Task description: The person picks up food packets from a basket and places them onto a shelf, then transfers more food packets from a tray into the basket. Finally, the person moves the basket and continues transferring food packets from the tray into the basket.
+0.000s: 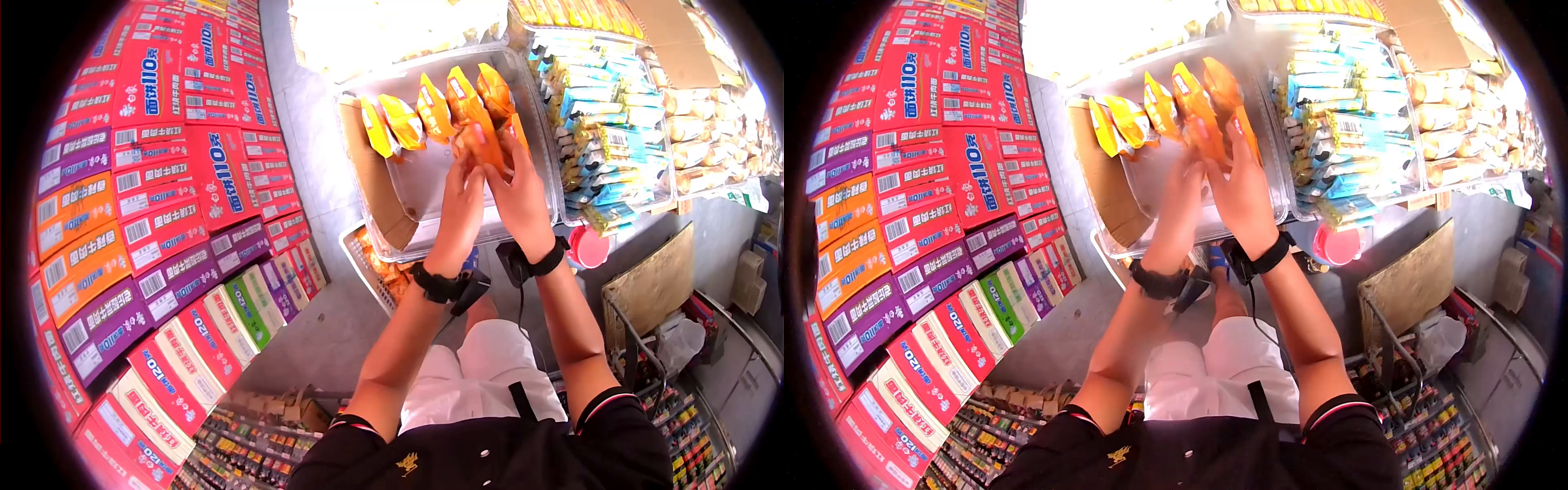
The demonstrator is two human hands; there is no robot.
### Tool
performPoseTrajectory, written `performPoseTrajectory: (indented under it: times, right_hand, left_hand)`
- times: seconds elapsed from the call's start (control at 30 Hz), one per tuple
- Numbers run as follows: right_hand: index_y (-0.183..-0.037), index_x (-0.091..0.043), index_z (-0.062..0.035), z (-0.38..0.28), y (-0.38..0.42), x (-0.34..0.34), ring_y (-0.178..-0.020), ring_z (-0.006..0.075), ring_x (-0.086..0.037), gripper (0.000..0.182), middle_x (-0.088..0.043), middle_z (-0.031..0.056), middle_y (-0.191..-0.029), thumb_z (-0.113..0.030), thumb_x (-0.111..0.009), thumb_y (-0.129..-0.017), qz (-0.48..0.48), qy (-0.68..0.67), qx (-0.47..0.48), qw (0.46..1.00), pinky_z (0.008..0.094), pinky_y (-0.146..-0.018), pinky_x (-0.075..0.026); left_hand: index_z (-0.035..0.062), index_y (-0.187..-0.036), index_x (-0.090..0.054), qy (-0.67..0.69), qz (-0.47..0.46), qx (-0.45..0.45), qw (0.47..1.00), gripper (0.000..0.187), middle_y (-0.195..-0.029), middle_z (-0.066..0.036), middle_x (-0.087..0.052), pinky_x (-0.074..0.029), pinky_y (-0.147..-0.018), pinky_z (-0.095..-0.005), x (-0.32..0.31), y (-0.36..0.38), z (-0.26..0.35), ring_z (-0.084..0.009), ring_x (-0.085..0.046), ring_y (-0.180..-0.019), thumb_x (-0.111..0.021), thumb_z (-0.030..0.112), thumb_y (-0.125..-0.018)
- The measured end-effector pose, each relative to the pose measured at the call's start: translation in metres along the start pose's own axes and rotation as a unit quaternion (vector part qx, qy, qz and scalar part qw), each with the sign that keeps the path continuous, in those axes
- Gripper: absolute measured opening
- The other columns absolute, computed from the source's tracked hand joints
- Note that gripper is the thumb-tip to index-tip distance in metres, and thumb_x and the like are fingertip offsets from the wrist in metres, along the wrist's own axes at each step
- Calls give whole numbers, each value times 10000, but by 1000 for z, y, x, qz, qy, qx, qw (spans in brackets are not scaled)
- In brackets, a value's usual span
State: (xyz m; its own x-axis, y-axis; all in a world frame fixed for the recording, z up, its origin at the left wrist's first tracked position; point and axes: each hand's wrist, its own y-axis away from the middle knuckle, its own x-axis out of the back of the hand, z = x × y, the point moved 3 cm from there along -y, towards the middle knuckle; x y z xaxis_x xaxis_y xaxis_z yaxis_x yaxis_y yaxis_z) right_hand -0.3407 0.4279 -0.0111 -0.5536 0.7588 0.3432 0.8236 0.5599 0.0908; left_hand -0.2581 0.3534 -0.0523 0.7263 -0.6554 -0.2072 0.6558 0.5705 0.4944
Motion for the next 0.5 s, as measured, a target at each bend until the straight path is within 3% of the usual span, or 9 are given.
performPoseTrajectory:
  times: [0.1, 0.2, 0.3, 0.4, 0.5]
  right_hand:
    - [-1402, -431, 56, -3, 4, 4, -1115, 405, -623, 538, -591, 293, -1248, -55, -621, -911, 28, 49, 62, 997, 410, -889, -532]
    - [-1400, -446, 40, -5, 14, 6, -1092, 405, -631, 532, -601, 268, -1249, -45, -619, -904, -14, 53, 9, 998, 415, -895, -525]
    - [-1366, -486, 32, -16, 21, 8, -1065, 408, -639, 496, -611, 247, -1242, -38, -621, -894, -26, 59, 16, 998, 424, -885, -523]
    - [-1312, -538, 24, -9, 27, 6, -1086, 406, -626, 435, -611, 236, -1250, -27, -615, -887, 0, 107, 5, 994, 425, -889, -516]
    - [-1266, -579, 17, -26, 35, 7, -1099, 395, -613, 387, -618, 213, -1244, -19, -614, -882, 77, 176, 121, 974, 422, -879, -520]
  left_hand:
    - [81, -1470, -401, 87, -26, 20, 996, 484, -1236, -49, -578, -459, -903, -312, -10, -3, 6, -120, -557, -1079, -464, 196, -1003]
    - [71, -1462, -390, 68, -34, 5, 997, 481, -1246, -62, -573, -457, -917, -303, -16, -1, 16, -127, -556, -1091, -464, 202, -1005]
    - [52, -1438, -397, 71, -54, 5, 996, 466, -1285, -91, -557, -449, -966, -301, -21, -2, 16, -142, -550, -1135, -486, 199, -1005]
    - [33, -1412, -410, 27, -27, -35, 999, 443, -1274, -105, -571, -449, -968, -299, -22, 0, 17, -157, -552, -1144, -502, 179, -1004]
    - [21, -1396, -415, -34, -44, -102, 993, 412, -1214, -94, -581, -491, -880, -325, -4, -6, -3, -183, -577, -1060, -519, 108, -1008]
